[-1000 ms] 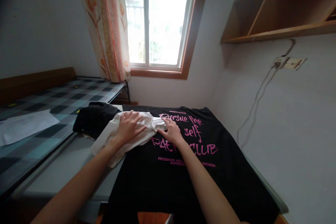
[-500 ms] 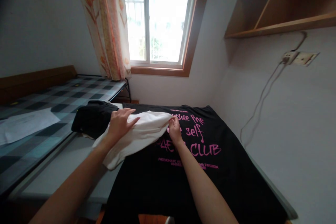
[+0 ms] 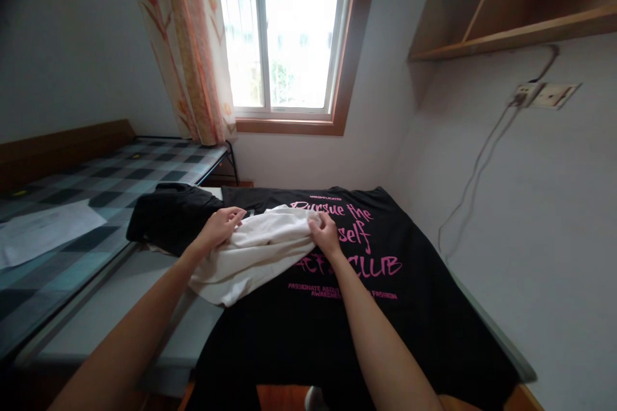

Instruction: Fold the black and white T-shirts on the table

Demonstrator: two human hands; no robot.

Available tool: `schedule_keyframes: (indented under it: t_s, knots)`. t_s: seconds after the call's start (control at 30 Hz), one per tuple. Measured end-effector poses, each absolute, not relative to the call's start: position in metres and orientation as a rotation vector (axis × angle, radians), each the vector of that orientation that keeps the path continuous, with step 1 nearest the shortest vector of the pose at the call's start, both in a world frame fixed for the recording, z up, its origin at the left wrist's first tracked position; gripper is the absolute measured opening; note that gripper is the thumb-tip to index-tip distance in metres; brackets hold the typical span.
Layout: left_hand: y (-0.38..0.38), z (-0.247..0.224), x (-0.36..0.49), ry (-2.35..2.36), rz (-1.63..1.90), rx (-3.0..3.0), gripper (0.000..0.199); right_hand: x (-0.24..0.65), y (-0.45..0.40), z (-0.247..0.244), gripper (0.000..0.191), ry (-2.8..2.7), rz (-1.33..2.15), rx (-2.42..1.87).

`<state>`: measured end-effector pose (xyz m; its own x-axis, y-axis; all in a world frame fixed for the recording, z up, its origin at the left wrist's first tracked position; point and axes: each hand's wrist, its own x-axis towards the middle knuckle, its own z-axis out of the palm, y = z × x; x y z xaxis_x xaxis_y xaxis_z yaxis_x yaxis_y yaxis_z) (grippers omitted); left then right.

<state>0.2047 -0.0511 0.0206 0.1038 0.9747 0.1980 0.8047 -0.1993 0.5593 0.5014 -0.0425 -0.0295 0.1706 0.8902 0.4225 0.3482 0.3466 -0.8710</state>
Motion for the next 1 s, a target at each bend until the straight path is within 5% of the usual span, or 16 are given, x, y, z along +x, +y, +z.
schedule_keyframes:
  t_s: [0.17,0.33,0.43,0.57,0.77,1.0]
  knots:
    - [-0.054,0.014,0.204,1.86,0.579,2.317,0.056,0.488,-0.052,-0.031,0.013,-1.709,0.614,-1.074]
    - [-0.056,0.024,0.195,1.83,0.299,2.251,0.063,0.485,-0.057,-0.028,0.019,-1.721,0.509,-1.212]
    - [-0.053,0.03,0.177,1.539,0.226,2.197,0.066,0.496,-0.061,-0.022,0.042,-1.872,0.615,-1.258]
    - [-0.049,0.027,0.159,1.242,0.257,2.187,0.099,0.506,-0.067,-0.014,0.091,-2.176,0.766,-1.307]
    - [-0.053,0.037,0.167,1.033,0.609,1.947,0.07,0.472,-0.067,-0.018,0.026,-1.947,0.57,-1.278]
    - [-0.066,0.061,0.182,0.575,1.245,1.237,0.073,0.476,-0.051,-0.002,0.054,-1.07,0.882,-0.765]
